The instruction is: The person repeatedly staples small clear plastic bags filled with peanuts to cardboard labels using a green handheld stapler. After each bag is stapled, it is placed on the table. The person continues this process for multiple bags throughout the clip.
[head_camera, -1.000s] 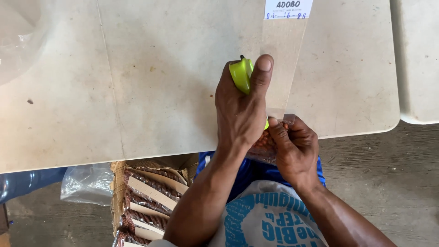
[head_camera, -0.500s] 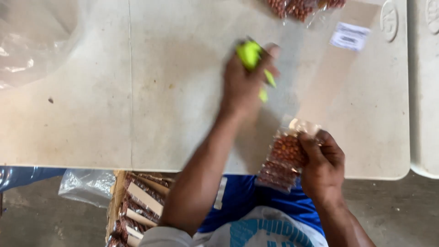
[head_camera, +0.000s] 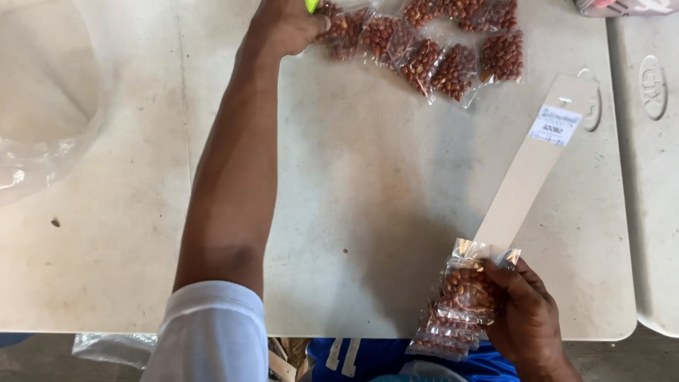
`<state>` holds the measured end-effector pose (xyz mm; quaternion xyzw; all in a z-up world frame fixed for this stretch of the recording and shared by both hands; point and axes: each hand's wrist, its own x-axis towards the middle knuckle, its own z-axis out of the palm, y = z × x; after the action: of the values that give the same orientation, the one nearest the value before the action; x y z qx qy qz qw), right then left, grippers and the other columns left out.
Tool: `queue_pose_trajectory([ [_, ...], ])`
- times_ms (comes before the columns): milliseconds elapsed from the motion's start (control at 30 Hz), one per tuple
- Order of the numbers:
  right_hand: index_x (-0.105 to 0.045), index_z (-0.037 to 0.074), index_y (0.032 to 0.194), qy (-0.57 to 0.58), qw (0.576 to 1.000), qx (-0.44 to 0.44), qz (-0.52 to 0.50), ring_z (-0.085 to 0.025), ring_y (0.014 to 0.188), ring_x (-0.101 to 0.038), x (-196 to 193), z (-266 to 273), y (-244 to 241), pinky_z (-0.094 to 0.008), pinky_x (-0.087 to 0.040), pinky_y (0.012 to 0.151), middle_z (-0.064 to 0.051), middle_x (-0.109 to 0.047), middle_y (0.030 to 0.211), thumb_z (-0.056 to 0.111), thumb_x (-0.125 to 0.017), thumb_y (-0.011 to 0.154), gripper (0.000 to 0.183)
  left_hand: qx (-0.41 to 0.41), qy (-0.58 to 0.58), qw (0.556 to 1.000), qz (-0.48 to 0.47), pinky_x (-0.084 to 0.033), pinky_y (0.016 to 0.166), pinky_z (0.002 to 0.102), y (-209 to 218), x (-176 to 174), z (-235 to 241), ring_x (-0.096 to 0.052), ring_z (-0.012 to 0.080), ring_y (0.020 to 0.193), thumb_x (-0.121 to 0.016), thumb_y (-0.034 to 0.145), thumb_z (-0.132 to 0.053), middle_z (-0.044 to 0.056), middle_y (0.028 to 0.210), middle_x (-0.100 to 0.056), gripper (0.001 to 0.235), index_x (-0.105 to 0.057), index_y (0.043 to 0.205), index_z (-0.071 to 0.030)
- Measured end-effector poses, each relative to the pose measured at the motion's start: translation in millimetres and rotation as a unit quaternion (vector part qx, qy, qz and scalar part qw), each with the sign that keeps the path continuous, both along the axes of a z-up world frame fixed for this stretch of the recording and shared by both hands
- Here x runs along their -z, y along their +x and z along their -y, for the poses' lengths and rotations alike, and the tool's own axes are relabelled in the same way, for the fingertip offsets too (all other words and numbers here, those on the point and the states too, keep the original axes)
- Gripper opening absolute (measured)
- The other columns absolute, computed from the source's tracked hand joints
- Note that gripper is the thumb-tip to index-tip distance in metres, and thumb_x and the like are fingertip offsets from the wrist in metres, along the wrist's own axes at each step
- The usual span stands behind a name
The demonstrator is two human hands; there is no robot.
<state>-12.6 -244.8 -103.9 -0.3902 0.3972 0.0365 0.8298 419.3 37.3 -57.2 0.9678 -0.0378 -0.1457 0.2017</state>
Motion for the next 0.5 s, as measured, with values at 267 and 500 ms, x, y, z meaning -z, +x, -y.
queue_pose_trajectory([
  [267,-0.064,-0.014,0.131,0.089,0.990,-0.083,0.072,-0.023,0.072,-0.051,-48,-34,28,-0.035,-0.038,0.062,-0.014,-0.054,0.088,0.006,-0.064,0.081,0.054,0.042,-0.403,0.914,-0.006,-0.057,0.065,0.030,-216,-39,0,-0.069,0.0194,0.085,-0.079,0.085,-0.004,0.009,0.089,-0.070,0.028,-0.054,0.093,-0.014],
  [500,-0.079,0.005,0.098,0.074,0.947,-0.167,0.265,-0.020,0.074,-0.074,-51,-57,-4,-0.039,-0.064,0.067,-0.009,-0.079,0.087,0.001,-0.067,0.096,0.012,0.124,-0.457,0.880,-0.035,-0.052,0.060,0.028,-379,-45,16,-0.057,0.0142,0.070,-0.071,0.088,-0.007,0.003,0.087,-0.062,0.019,-0.056,0.099,-0.010],
])
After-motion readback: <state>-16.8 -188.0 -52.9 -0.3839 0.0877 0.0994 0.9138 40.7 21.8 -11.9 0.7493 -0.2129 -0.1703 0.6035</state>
